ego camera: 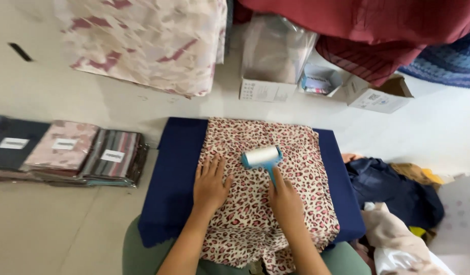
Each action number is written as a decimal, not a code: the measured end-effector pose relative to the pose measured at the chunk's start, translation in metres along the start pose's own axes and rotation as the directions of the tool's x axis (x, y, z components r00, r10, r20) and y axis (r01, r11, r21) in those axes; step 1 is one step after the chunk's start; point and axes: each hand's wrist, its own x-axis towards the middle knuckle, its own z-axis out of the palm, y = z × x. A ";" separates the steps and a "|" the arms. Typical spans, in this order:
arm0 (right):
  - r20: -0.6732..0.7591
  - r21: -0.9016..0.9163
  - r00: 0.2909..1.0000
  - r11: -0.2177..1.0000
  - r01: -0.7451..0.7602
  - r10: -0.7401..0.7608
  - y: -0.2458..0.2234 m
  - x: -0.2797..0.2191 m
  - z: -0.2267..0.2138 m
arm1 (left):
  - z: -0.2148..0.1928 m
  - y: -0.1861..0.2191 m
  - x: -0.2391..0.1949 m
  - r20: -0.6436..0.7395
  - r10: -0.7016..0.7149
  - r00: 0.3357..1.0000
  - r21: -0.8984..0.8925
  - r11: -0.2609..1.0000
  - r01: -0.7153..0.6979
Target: The person lays a leopard-print fabric on a blue surface and uses a lint roller to clean it. They repeatedly roll the device over the fabric, fold it, and continue rolling to remove lint.
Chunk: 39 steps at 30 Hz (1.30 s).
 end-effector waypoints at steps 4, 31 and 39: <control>0.289 -0.032 0.929 0.973 -0.230 0.230 0.033 -0.120 -0.048 | 0.010 -0.009 0.002 -0.062 0.090 0.994 0.100 0.992 -0.083; 0.159 0.012 0.957 0.969 -0.247 0.242 0.070 -0.060 -0.033 | 0.000 -0.006 0.002 0.048 0.069 0.996 0.083 0.994 -0.073; 0.113 -0.108 0.780 0.788 -0.606 0.616 0.090 -0.187 -0.073 | -0.005 -0.001 0.007 0.131 0.022 0.991 0.113 0.993 -0.037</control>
